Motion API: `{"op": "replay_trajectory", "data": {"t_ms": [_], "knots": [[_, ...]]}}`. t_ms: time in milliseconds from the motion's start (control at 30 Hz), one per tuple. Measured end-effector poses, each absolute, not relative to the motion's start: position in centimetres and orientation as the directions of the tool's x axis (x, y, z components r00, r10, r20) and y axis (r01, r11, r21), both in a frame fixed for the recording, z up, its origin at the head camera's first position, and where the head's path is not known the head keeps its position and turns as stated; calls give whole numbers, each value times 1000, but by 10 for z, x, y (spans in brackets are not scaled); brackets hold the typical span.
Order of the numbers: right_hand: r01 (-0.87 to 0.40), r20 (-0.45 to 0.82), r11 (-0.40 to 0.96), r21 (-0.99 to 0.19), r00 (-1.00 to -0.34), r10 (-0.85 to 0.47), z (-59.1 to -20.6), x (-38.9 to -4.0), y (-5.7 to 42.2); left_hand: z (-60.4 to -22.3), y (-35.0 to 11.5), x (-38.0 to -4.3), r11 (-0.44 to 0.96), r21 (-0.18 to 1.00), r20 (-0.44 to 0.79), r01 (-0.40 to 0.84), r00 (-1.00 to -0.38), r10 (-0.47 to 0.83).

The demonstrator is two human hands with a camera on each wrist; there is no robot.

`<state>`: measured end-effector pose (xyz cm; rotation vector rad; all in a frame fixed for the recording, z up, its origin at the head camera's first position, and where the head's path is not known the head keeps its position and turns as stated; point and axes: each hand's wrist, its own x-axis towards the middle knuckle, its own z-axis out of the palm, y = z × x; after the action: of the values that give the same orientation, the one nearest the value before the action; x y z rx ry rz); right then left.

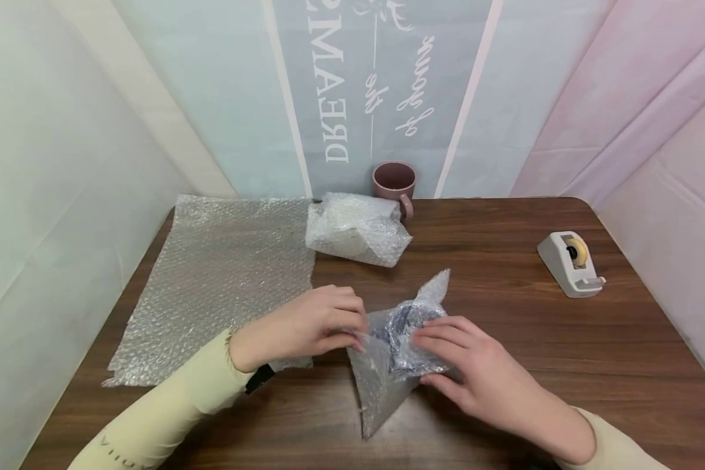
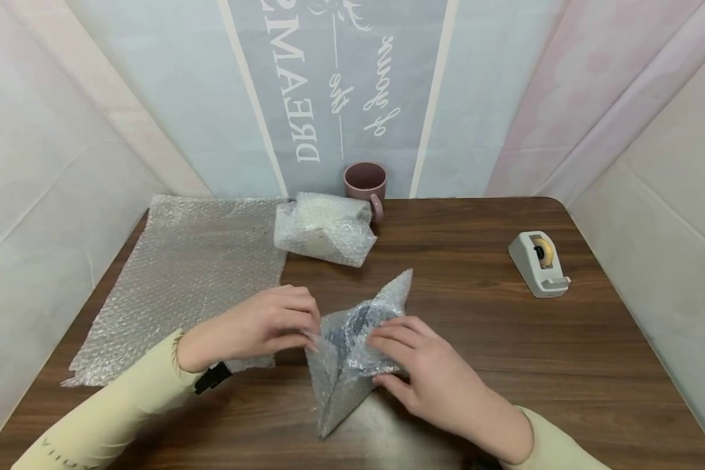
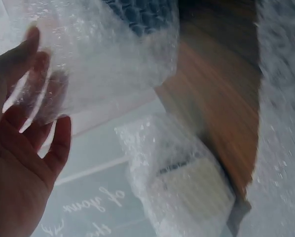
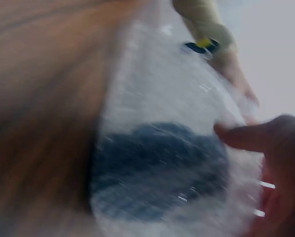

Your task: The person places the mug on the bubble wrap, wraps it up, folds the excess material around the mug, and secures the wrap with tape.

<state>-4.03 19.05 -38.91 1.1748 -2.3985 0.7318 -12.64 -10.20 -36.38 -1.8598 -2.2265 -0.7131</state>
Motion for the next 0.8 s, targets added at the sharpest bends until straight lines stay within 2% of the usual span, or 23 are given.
{"op": "replay_trajectory", "data": {"t_ms": [167,400,533,600,700,800], "knots": [[-761,466,490,-425,-648,-602,-379,-42,199,-362,-90,-127,32,329,397,944,-169,902],[-732,462,477,-487,-679,-571,-376,-42,202,-366,-75,-129,7,326,338,945,-124,933],[-675,446,497,-546,-736,-509,-375,-41,202,-368,-74,-132,29,350,345,936,-157,925],[-621,425,484,-617,-780,-460,-373,-40,203,-368,-75,-133,45,373,341,927,-182,922],[-549,398,418,-724,-827,-397,-371,-39,205,-368,-74,-133,68,398,337,915,-215,917],[-501,385,306,-809,-846,-369,-368,-39,207,-368,-71,-134,106,394,328,913,-247,912]]}}
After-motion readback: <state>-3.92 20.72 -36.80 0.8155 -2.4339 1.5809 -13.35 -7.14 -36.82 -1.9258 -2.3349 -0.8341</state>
